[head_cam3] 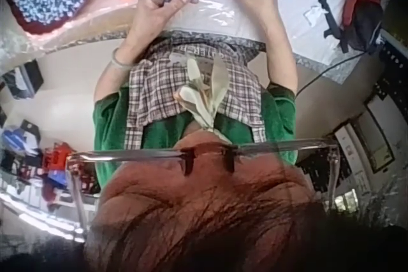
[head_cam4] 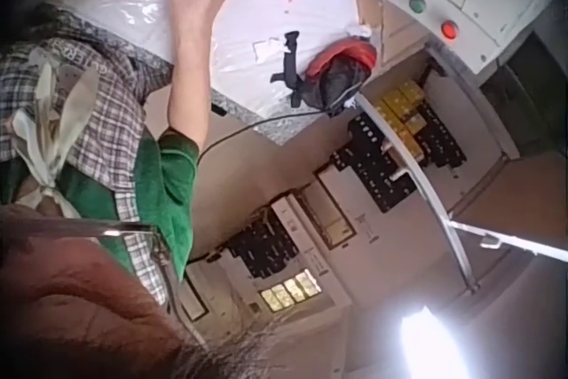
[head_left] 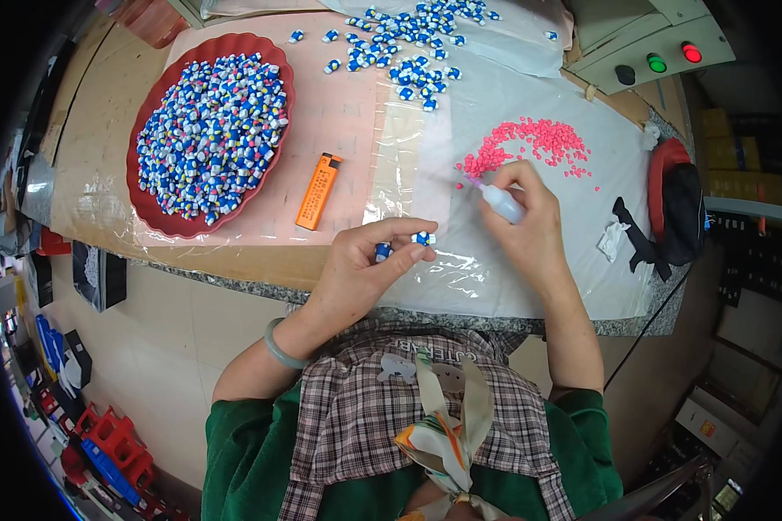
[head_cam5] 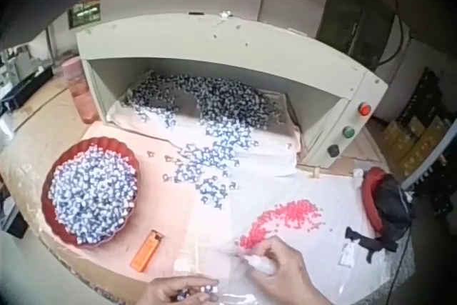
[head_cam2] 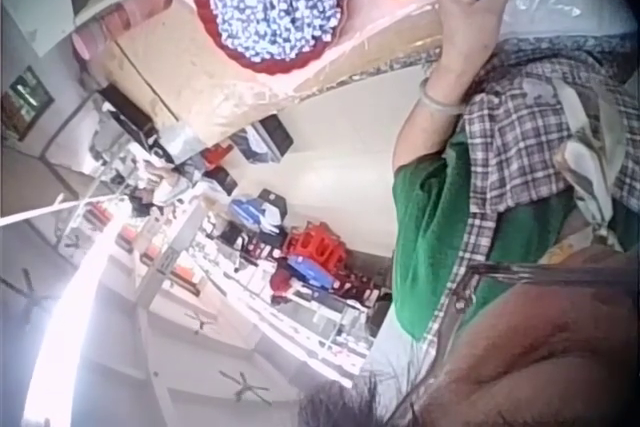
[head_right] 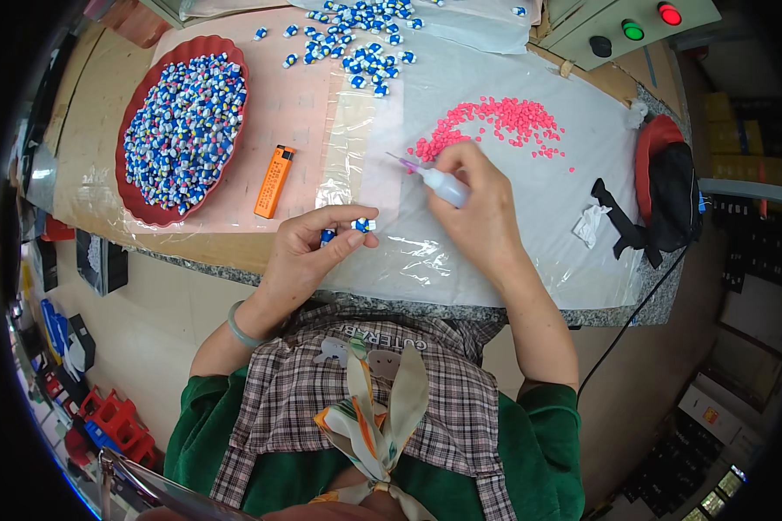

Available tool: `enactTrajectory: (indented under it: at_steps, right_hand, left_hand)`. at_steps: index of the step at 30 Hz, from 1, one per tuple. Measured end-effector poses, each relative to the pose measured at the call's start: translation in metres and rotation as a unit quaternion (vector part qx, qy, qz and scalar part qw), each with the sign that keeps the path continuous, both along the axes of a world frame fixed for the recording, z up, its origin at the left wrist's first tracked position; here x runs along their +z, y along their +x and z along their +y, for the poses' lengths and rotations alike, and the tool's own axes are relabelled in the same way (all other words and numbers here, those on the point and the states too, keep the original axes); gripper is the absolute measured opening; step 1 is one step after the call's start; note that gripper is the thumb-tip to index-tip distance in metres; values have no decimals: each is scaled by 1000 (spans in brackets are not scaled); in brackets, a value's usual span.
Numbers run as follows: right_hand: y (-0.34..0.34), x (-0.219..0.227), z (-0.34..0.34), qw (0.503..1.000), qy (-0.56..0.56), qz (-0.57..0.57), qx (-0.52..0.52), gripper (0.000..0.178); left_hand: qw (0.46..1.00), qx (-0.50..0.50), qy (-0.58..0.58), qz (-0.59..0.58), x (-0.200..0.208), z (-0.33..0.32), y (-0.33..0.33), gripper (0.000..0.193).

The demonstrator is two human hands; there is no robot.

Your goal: Applying adhesive to small circular components on a workbench in a factory setting.

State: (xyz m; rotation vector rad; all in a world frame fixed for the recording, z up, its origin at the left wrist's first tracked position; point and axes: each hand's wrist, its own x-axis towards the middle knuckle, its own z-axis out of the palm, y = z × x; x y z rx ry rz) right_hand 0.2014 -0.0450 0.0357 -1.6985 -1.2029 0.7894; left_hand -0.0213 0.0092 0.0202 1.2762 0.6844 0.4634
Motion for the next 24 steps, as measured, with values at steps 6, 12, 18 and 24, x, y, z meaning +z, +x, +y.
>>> enactTrajectory:
  at_steps: [6, 12, 18, 24]
  right_hand:
    - [-3, -2, 17, 966, 40, -240, 92, 25]
    - [4, -6, 22, 946, 17, -293, 133, 27]
    - [5, 1, 23, 942, 19, -304, 143, 23]
    - [-1, 16, 3, 988, -79, 107, 82, 10]
  left_hand:
    - [1000, -11, 8, -8, -3, 1, 0, 27]
    - [1000, -18, 2, -8, -3, 2, -2, 27]
    - [1000, -19, 10, -11, -4, 2, -2, 27]
    - [1000, -5, 18, -7, -2, 1, 0, 27]
